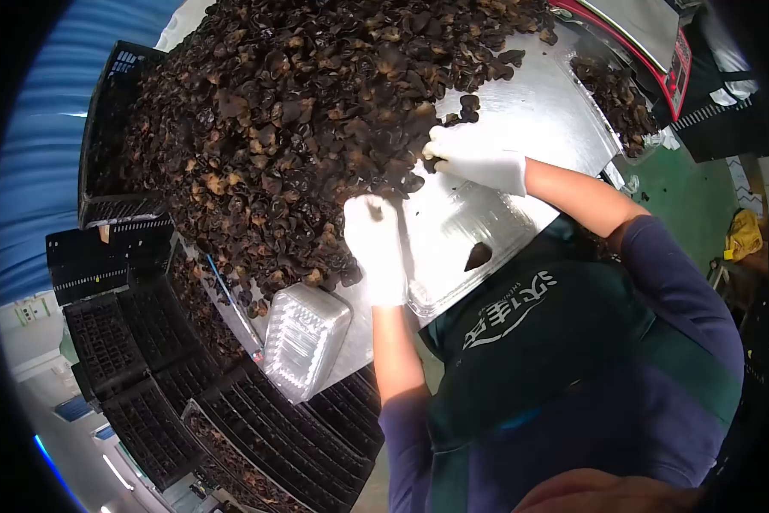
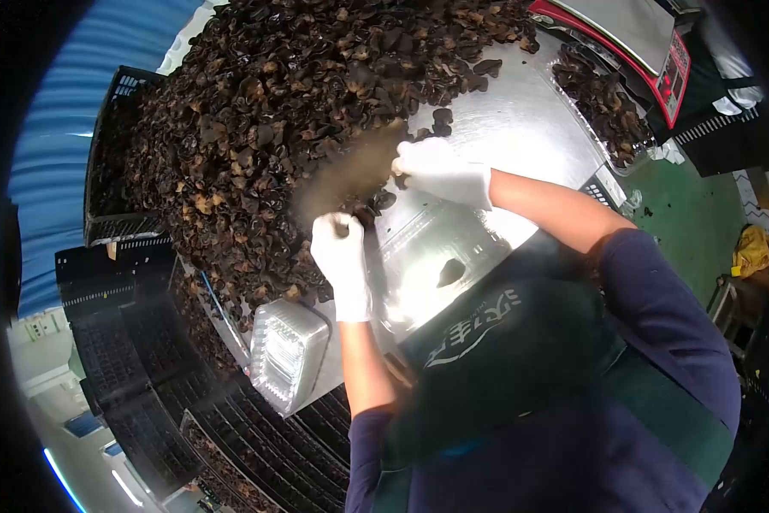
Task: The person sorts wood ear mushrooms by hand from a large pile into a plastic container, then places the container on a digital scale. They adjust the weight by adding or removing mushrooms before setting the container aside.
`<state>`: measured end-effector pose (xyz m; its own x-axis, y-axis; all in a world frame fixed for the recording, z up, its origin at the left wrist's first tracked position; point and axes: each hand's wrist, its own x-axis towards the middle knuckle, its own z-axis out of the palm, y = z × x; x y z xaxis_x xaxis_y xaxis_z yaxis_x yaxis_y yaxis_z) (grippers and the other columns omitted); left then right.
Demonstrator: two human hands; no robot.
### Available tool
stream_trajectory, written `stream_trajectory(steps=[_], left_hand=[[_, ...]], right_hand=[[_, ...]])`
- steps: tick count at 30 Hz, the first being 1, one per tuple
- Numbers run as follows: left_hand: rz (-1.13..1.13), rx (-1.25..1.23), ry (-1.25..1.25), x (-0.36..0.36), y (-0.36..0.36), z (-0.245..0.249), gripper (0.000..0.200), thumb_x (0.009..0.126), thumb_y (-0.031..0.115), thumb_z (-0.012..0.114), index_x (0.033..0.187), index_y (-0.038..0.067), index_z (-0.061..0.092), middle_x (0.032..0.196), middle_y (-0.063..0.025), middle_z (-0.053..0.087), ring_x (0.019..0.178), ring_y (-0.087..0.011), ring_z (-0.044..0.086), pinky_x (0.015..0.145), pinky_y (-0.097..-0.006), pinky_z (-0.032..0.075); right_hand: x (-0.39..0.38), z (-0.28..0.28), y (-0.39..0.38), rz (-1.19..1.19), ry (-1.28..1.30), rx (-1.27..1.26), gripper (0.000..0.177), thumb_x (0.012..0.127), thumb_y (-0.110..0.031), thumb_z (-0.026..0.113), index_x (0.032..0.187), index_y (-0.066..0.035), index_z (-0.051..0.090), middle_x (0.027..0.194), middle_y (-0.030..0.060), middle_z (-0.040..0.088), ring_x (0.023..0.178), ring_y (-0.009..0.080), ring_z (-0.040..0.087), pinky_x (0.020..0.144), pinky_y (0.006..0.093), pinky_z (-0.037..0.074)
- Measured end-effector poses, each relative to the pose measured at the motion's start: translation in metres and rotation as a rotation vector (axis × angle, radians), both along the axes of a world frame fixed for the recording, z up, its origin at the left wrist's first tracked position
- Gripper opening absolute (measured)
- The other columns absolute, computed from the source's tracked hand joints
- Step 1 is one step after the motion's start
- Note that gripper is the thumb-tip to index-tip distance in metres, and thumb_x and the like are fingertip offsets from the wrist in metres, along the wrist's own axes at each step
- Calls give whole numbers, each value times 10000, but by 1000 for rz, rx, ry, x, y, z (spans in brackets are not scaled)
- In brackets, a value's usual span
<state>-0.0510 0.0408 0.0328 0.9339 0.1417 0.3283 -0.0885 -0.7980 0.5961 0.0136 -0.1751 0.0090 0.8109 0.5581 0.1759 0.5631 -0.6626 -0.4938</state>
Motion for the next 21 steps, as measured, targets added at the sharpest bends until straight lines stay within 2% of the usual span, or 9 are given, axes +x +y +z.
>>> stream_trajectory(steps=[4, 8, 10, 11, 12, 14, 15, 18, 21], left_hand=[[-68, -87, 105, -51, -6, 10, 34, 812, 36, 668, 795, 38, 639, 754, -131, 617, 643, -232, 609, 643, -314, 502], [-349, -145, 382, -82, -10, 12, 44, 829, 67, 667, 817, 37, 638, 814, -136, 638, 698, -232, 618, 674, -330, 502], [-243, -285, 464, -77, -7, 6, 49, 828, 70, 673, 822, 34, 640, 820, -122, 638, 715, -222, 614, 693, -328, 499], [-134, -426, 542, -71, -5, 4, 56, 826, 74, 679, 827, 32, 643, 826, -108, 637, 731, -211, 610, 711, -326, 496], [-136, -269, 359, -53, -4, 10, 71, 825, 81, 691, 852, 25, 658, 811, -90, 635, 755, -189, 602, 742, -307, 488], [-92, -101, 79, -20, -13, 13, 254, 795, 120, 735, 1016, 20, 659, 1021, -145, 627, 911, -265, 614, 823, -365, 495], [-30, -120, 233, -9, -23, 24, 366, 768, 167, 764, 1078, 18, 638, 1119, -160, 586, 997, -309, 595, 871, -401, 486], [-37, 197, -6, 20, -21, -32, 309, 779, 142, 733, 1045, 8, 652, 1048, -142, 590, 944, -284, 607, 843, -381, 496], [-42, -173, 113, 12, -11, -17, 203, 785, 68, 700, 976, 4, 676, 966, -120, 603, 830, -233, 608, 766, -335, 505]], right_hand=[[-17, 19, -11, -66, 174, 364, 168, 799, -139, 712, 953, -80, 676, 915, 77, 630, 819, 236, 638, 726, 353, 513], [-52, 16, -11, 183, 158, 259, 232, 770, -172, 742, 983, -98, 690, 858, 44, 646, 835, 185, 657, 739, 326, 523], [-54, 16, -4, 248, -66, 135, 303, 756, -196, 759, 1034, -110, 675, 854, 54, 646, 862, 200, 658, 752, 326, 529], [-48, 20, -1, 117, 110, 211, 348, 761, -215, 759, 1077, -109, 662, 918, 73, 644, 900, 215, 655, 778, 331, 532], [-34, 35, 11, -14, 287, 285, 393, 765, -234, 759, 1121, -108, 649, 982, 91, 642, 938, 230, 652, 803, 336, 534], [5, 35, 32, -82, -58, 227, 567, 795, -254, 736, 1317, -139, 548, 1247, 123, 536, 973, 265, 636, 825, 365, 535], [20, 28, 41, -96, -280, 264, 610, 754, -142, 767, 1321, -110, 543, 1237, 125, 531, 969, 305, 633, 842, 381, 523], [44, -6, 51, -51, -67, 156, 477, 751, -121, 718, 1215, -94, 609, 1138, 119, 576, 930, 302, 641, 820, 403, 520], [24, 1, 19, -100, 29, 438, 327, 765, -103, 642, 1090, -70, 655, 1019, 103, 609, 879, 269, 651, 769, 347, 534]])
